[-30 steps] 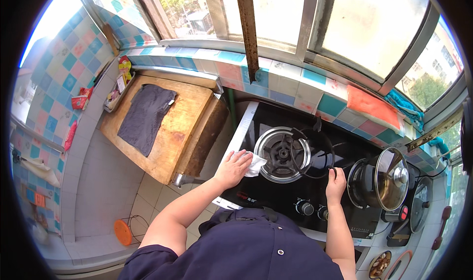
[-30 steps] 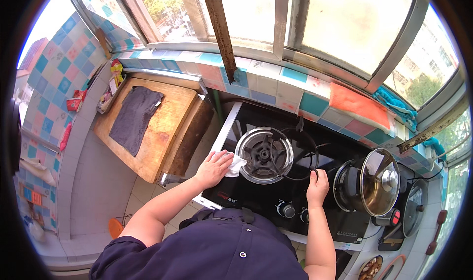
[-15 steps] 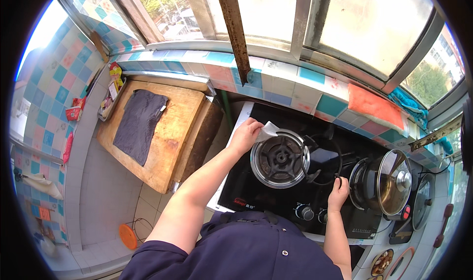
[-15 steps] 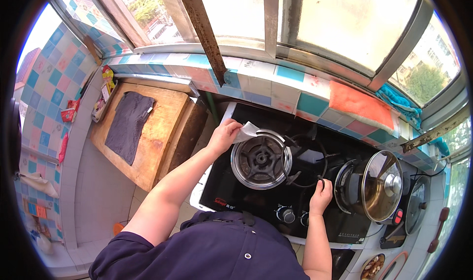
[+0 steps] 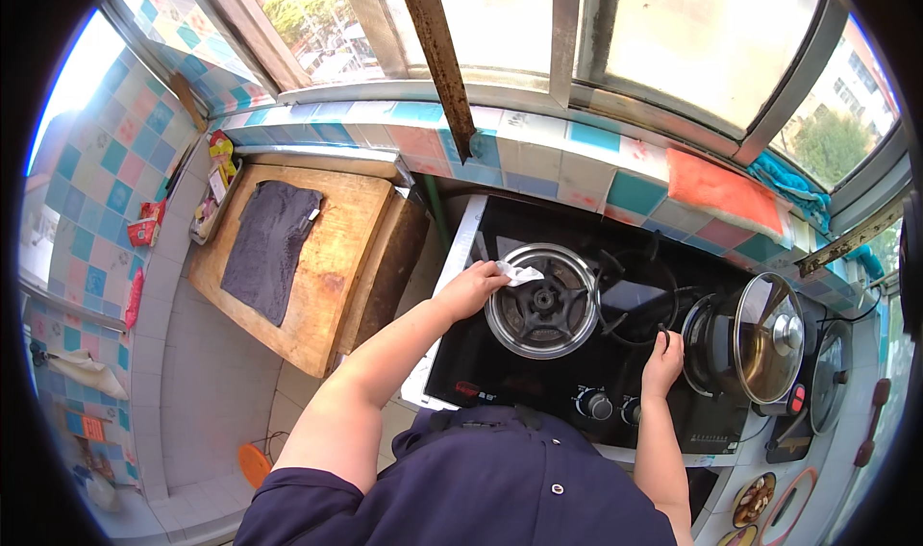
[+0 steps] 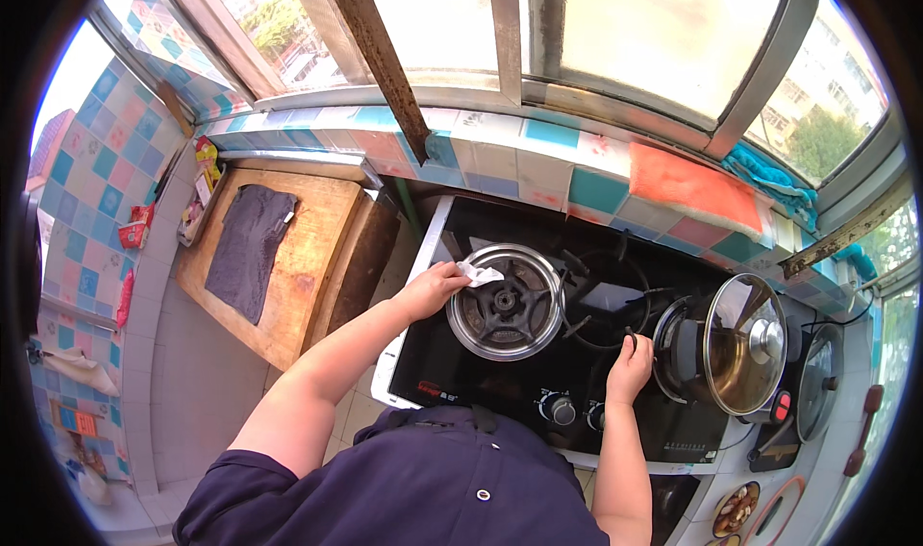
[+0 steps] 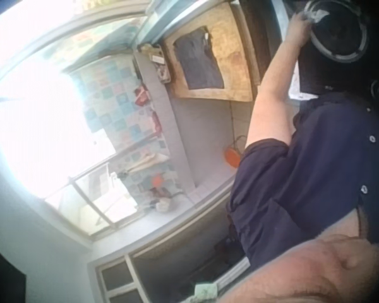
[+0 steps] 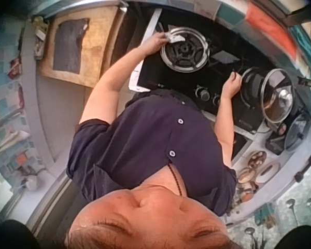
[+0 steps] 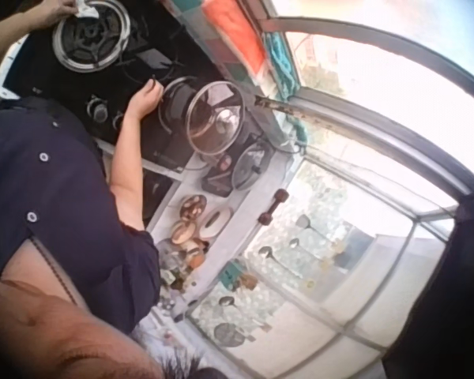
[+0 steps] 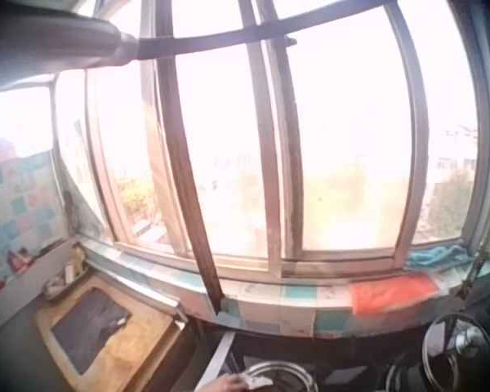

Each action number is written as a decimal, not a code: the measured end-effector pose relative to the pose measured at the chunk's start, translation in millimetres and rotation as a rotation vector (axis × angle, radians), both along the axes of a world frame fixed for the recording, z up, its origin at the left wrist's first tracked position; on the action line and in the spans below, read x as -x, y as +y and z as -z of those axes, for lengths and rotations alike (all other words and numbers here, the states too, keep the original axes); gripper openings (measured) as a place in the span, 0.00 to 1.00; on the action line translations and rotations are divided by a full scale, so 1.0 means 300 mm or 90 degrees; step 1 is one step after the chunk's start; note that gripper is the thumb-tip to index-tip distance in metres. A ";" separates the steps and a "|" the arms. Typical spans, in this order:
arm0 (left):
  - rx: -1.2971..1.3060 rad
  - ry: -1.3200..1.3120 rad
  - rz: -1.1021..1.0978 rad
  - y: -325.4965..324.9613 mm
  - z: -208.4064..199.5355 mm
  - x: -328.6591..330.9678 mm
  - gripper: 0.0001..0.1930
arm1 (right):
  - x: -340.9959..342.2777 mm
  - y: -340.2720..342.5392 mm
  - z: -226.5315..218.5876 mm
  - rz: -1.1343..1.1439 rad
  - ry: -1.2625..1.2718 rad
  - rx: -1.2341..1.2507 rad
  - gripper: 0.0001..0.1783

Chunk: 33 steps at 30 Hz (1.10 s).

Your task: The person wipes the gas stovetop with a white paper towel, then moves to the sink to rinse the towel under running water and wipe the sink basin. The person handles the paper towel and faucet throughout the sequence.

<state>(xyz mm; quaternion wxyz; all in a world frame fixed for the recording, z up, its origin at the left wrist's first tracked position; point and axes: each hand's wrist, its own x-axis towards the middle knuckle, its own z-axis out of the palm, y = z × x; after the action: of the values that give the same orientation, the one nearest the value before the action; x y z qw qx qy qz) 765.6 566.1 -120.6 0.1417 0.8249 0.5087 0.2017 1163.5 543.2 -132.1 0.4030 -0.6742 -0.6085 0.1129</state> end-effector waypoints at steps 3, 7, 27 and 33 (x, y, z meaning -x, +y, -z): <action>0.009 -0.041 -0.050 -0.080 0.036 0.004 0.10 | 0.002 0.001 0.008 0.002 -0.016 0.003 0.10; 0.228 -0.170 -0.189 -0.143 -0.008 -0.002 0.10 | 0.007 -0.001 0.014 0.022 -0.042 0.009 0.11; 0.017 0.242 -0.206 -0.192 0.017 -0.141 0.12 | 0.020 -0.020 0.014 -0.019 -0.104 0.014 0.11; 0.089 0.331 -0.111 -0.284 -0.028 -0.234 0.07 | 0.029 -0.019 0.006 -0.017 -0.100 0.027 0.11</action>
<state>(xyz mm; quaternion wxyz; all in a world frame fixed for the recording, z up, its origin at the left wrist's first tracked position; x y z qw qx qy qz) 835.9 481.0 -112.3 0.0452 0.7905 0.6094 -0.0408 1154.7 537.6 -133.8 0.3380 -0.6814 -0.6445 0.0783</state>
